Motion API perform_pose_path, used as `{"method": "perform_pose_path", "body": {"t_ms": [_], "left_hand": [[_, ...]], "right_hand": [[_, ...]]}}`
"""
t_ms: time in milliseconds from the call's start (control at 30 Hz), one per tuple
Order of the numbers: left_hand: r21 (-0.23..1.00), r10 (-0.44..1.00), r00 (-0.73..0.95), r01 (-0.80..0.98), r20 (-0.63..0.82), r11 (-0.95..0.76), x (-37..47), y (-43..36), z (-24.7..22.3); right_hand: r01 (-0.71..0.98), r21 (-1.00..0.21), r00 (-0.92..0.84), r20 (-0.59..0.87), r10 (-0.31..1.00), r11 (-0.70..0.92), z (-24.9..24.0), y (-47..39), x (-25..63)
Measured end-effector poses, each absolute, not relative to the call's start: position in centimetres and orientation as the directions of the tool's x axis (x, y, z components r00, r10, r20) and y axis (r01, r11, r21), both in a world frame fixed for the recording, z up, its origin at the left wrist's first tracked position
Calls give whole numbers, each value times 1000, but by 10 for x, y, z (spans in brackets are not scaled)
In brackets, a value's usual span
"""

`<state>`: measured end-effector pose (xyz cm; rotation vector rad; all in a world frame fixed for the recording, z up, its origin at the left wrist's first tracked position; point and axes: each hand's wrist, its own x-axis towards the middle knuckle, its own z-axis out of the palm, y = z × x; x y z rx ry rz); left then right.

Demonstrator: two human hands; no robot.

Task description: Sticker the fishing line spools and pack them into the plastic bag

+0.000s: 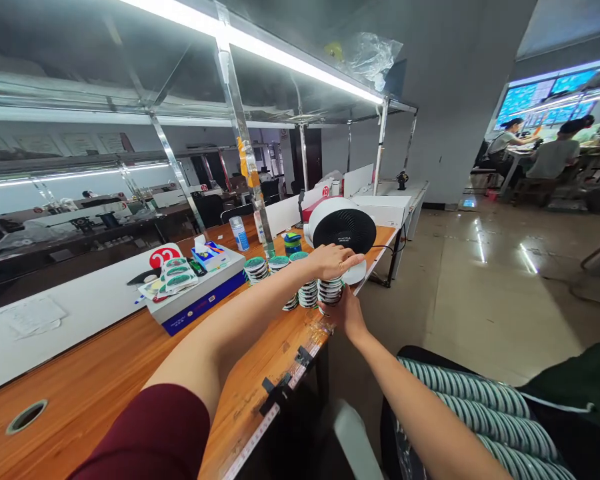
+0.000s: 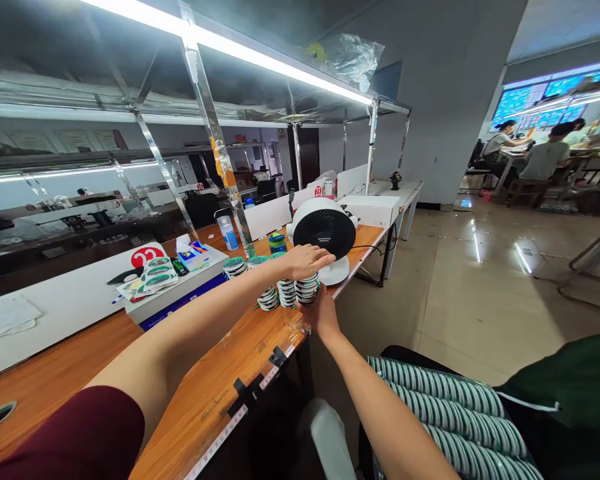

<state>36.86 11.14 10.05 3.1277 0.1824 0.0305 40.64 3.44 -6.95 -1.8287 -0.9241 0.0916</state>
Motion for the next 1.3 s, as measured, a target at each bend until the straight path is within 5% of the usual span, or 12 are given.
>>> {"method": "perform_pose_path", "body": {"t_ms": [233,533,733,933,1033,1133,1300], "left_hand": [[-23,360,933,361,13,-932,257,76,105],[99,546,835,539,68,-836,167,59,50],[368,595,802,538,54,-758,171,71,56],[573,685,677,459,268,-678,141,97,61],[827,777,630,441,-9,-349,117,96,42],[898,656,655,434,-375,80,103,86,18],[899,614,660,369,-432,236,106,74,9]], "right_hand": [[487,-869,508,365,780,89,-74,17,306],[536,-842,375,298,878,57,-118,6,234],[456,-868,361,381,851,196,-114,2,239],[426,-894,357,308,882,140,-115,-2,243],[524,-845,318,314,894,111,-111,-5,245],[597,-794,271,332,904,112,-109,-7,245],[551,-824,273,326,905,131,-103,-8,246]]}}
